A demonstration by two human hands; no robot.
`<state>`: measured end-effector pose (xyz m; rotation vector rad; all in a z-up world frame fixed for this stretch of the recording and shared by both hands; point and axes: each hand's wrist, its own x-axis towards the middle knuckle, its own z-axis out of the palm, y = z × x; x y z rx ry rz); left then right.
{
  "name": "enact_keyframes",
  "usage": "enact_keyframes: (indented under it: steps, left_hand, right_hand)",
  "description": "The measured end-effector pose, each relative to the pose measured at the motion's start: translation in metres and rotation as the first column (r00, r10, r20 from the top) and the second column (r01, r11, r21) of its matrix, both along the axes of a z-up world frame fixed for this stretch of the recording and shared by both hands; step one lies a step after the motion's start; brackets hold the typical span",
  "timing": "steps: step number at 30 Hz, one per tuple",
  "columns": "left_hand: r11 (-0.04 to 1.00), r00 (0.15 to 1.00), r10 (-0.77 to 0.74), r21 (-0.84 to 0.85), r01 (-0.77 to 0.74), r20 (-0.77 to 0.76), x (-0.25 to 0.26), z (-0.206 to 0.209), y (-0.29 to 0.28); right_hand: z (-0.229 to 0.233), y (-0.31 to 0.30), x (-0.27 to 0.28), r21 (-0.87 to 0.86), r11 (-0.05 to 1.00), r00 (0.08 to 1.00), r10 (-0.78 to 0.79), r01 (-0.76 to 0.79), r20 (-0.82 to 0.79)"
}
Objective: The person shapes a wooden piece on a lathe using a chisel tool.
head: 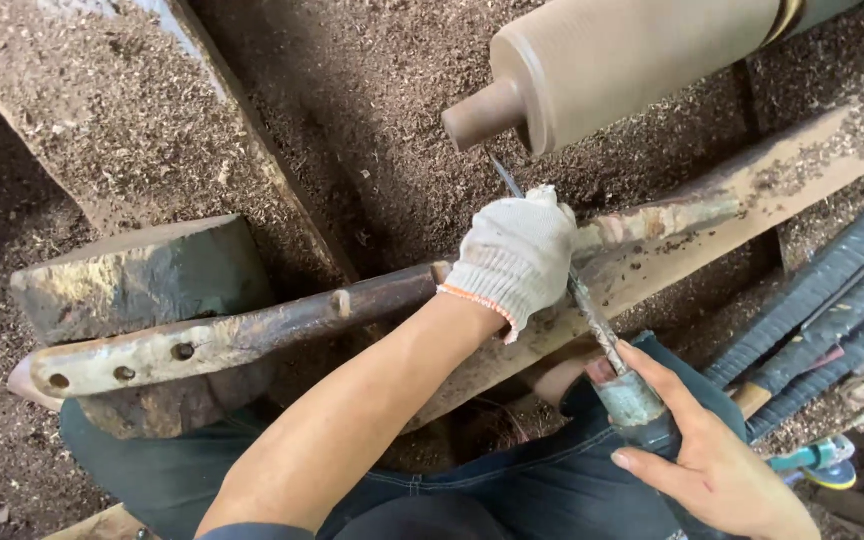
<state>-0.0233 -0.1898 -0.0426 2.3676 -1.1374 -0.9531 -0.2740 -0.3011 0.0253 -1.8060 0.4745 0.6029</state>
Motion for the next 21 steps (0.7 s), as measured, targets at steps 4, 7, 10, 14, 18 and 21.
enact_keyframes:
  steps: [4,7,10,14,18,21]
  left_hand:
    - [0.999,1.000,0.024,-0.042,-0.023,0.014,0.001,0.002,0.001]
    - [0.999,1.000,-0.008,-0.047,0.008,0.004,0.002,0.001,0.001]
    - [0.999,0.998,0.033,-0.039,-0.035,-0.045,0.000,-0.002,0.000]
    - [0.992,0.997,0.065,-0.110,-0.068,-0.028,-0.001,-0.007,0.002]
    - [0.979,0.997,0.070,-0.195,-0.066,0.017,-0.003,-0.017,0.003]
    - [0.975,0.996,0.084,-0.208,-0.080,0.009,-0.005,-0.024,0.002]
  right_hand:
    - [0.004,0.013,0.006,0.018,0.999,0.999,-0.037,0.037,0.023]
    - [0.010,0.027,0.014,0.015,0.983,0.970,-0.179,0.184,-0.163]
    - [0.013,0.037,0.013,-0.018,0.980,0.971,-0.200,0.199,-0.128]
    - [0.014,0.049,0.014,-0.009,0.972,0.969,-0.236,0.236,-0.079]
    - [0.013,0.060,0.013,-0.019,0.958,0.956,-0.286,0.285,-0.061]
    - [0.010,0.067,0.010,-0.001,0.954,0.954,-0.299,0.299,0.015]
